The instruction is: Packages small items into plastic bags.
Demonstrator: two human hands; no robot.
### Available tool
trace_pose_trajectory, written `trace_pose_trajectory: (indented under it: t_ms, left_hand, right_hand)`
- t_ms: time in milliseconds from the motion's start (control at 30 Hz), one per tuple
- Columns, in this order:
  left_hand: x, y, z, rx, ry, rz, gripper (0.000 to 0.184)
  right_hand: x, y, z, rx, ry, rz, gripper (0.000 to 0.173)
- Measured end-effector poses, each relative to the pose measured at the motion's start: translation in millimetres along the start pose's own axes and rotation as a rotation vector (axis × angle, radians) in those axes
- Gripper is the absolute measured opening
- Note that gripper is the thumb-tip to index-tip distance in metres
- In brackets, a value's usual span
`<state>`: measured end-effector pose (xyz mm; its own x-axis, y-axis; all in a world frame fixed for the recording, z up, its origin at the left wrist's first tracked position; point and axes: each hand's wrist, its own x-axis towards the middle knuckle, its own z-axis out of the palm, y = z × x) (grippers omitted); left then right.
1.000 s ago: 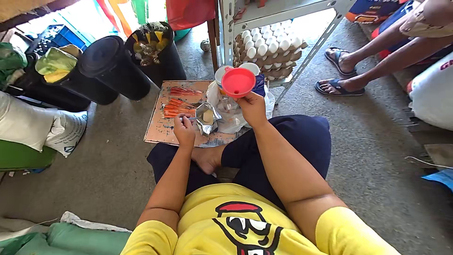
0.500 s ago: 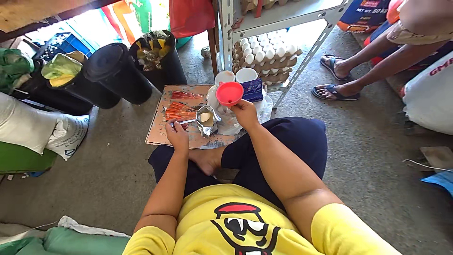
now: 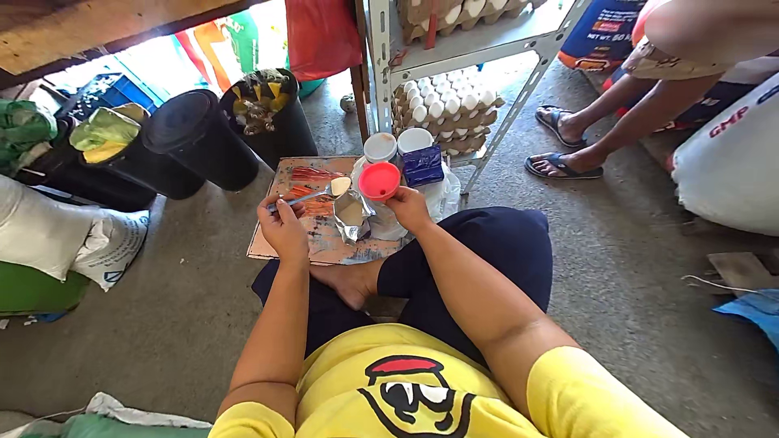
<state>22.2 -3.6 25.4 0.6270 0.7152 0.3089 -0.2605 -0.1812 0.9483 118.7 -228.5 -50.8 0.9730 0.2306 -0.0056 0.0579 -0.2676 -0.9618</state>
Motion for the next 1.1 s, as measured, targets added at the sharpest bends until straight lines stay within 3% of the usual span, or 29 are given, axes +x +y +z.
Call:
trace_pose_trajectory:
  t_ms: [333, 767, 1100]
  left_hand:
    - [-13, 25, 27, -0.031, -0.138, 0.113, 0.016]
    - [-19, 24, 37, -0.002, -0.22, 0.388, 0.015]
    - [-24, 24, 36, -0.003, -0.232, 0.402, 0.013]
  right_hand:
    - [-1, -3, 4, 0.022, -0.02, -0.065, 0.015]
    - [-2, -6, 1, 0.1, 0.044, -0.142, 0.014]
    - [-4, -13, -1, 0.102, 0.041, -0.153, 0.014]
